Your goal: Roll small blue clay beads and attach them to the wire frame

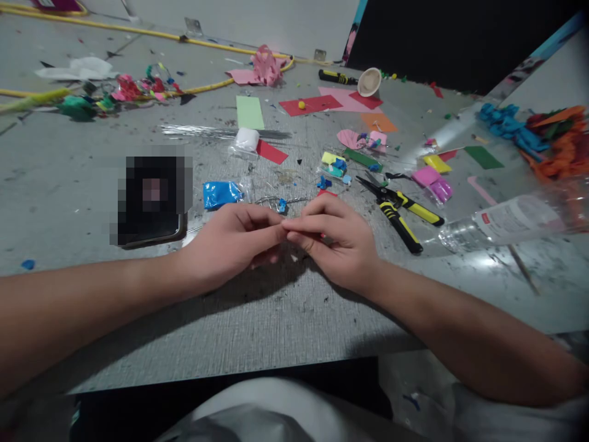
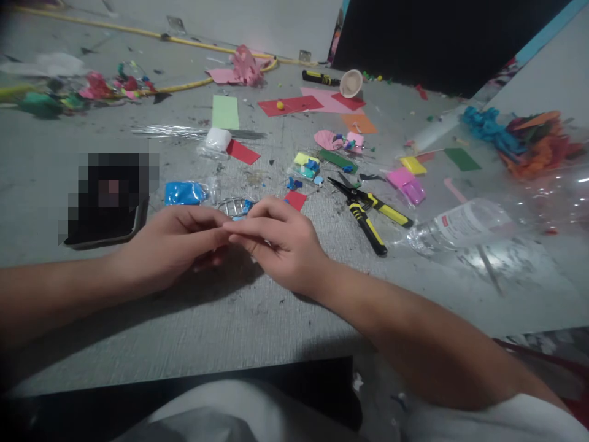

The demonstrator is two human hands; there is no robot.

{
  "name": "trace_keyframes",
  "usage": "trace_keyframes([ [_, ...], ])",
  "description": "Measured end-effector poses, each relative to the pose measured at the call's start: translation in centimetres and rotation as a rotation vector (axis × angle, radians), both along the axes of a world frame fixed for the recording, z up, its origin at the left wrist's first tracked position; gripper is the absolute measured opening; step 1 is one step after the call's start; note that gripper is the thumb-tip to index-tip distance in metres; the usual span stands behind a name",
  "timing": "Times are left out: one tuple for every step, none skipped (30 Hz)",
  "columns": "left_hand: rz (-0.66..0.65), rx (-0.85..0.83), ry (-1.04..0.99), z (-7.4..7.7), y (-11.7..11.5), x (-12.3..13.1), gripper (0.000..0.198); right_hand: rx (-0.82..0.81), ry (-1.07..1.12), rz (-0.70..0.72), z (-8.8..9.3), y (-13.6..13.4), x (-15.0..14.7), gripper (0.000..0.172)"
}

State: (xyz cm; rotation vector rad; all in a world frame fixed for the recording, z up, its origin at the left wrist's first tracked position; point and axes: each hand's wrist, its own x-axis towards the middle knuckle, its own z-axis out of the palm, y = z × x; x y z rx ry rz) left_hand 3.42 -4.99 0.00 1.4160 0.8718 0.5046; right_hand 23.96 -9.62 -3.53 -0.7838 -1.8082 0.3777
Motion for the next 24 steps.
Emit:
trace_keyframes([
  [-0.008,-0.083,-0.041,0.0,-0.1,0.0,0.013,-0.004,-0.003,0.003,0.0,-0.1,0.0,0.019],
  [-0.013,-0.149,-0.08,-0.1,-0.1,0.0,0.012,-0.01,-0.006,0.007,0.0,-0.2,0.0,0.02],
  [-0.018,-0.201,-0.115,-0.2,-0.1,-0.1,0.012,-0.016,-0.008,0.011,0.0,-0.3,-0.1,0.021],
  [-0.022,-0.242,-0.139,-0.3,-0.1,-0.1,0.011,-0.019,-0.009,0.015,0.1,-0.4,-0.2,0.022],
  [-0.025,-0.284,-0.156,-0.4,-0.1,-0.2,0.012,-0.02,-0.01,0.022,0.1,-0.4,-0.2,0.022],
  [-0.026,-0.324,-0.164,-0.5,-0.1,-0.2,0.014,-0.021,-0.011,0.027,0.2,-0.5,-0.3,0.023],
  [-0.022,-0.363,-0.17,-0.6,-0.1,-0.3,0.017,-0.013,-0.009,0.035,0.2,-0.5,-0.4,0.023],
  [-0.016,-0.396,-0.17,-0.6,0.0,-0.3,0.02,-0.006,-0.011,0.041,0.3,-0.5,-0.4,0.023],
  [-0.009,-0.418,-0.167,-0.7,0.0,-0.3,0.022,0.001,-0.015,0.043,0.3,-0.6,-0.5,0.023],
  [-0.002,-0.433,-0.162,-0.8,0.0,-0.4,0.024,0.008,-0.021,0.044,0.4,-0.6,-0.5,0.023],
  [0.003,-0.437,-0.154,-0.9,0.1,-0.4,0.026,0.01,-0.03,0.041,0.4,-0.5,-0.5,0.023],
  [0.002,-0.436,-0.146,-0.9,0.1,-0.5,0.027,0.009,-0.039,0.035,0.5,-0.5,-0.5,0.022],
  [-0.004,-0.431,-0.135,-1.0,0.1,-0.5,0.028,0.005,-0.046,0.029,0.5,-0.5,-0.5,0.02],
  [-0.013,-0.426,-0.126,-1.1,0.1,-0.6,0.03,-0.002,-0.049,0.02,0.5,-0.5,-0.5,0.018],
  [-0.02,-0.423,-0.117,-1.1,0.2,-0.6,0.03,-0.011,-0.048,0.011,0.6,-0.5,-0.5,0.015],
  [-0.026,-0.421,-0.109,-1.1,0.2,-0.6,0.031,-0.02,-0.044,0.004,0.6,-0.5,-0.5,0.012],
  [-0.032,-0.422,-0.104,-1.1,0.2,-0.7,0.031,-0.029,-0.039,-0.001,0.6,-0.5,-0.5,0.009],
  [-0.036,-0.423,-0.102,-1.1,0.2,-0.7,0.031,-0.036,-0.035,-0.004,0.7,-0.5,-0.6,0.007],
  [-0.037,-0.426,-0.103,-1.0,0.2,-0.7,0.031,-0.041,-0.033,-0.006,0.7,-0.5,-0.6,0.006],
  [-0.041,-0.431,-0.104,-1.0,0.3,-0.7,0.03,-0.042,-0.033,-0.007,0.7,-0.5,-0.6,0.005],
  [-0.044,-0.434,-0.106,-1.0,0.3,-0.7,0.029,-0.038,-0.034,-0.007,0.7,-0.5,-0.6,0.005],
  [-0.05,-0.439,-0.11,-1.0,0.3,-0.7,0.028,-0.029,-0.036,-0.007,0.7,-0.5,-0.5,0.005],
  [-0.053,-0.443,-0.117,-1.0,0.4,-0.6,0.027,-0.018,-0.04,-0.009,0.7,-0.5,-0.5,0.006],
  [-0.056,-0.447,-0.125,-1.0,0.4,-0.6,0.027,-0.007,-0.046,-0.008,0.7,-0.5,-0.5,0.007],
])
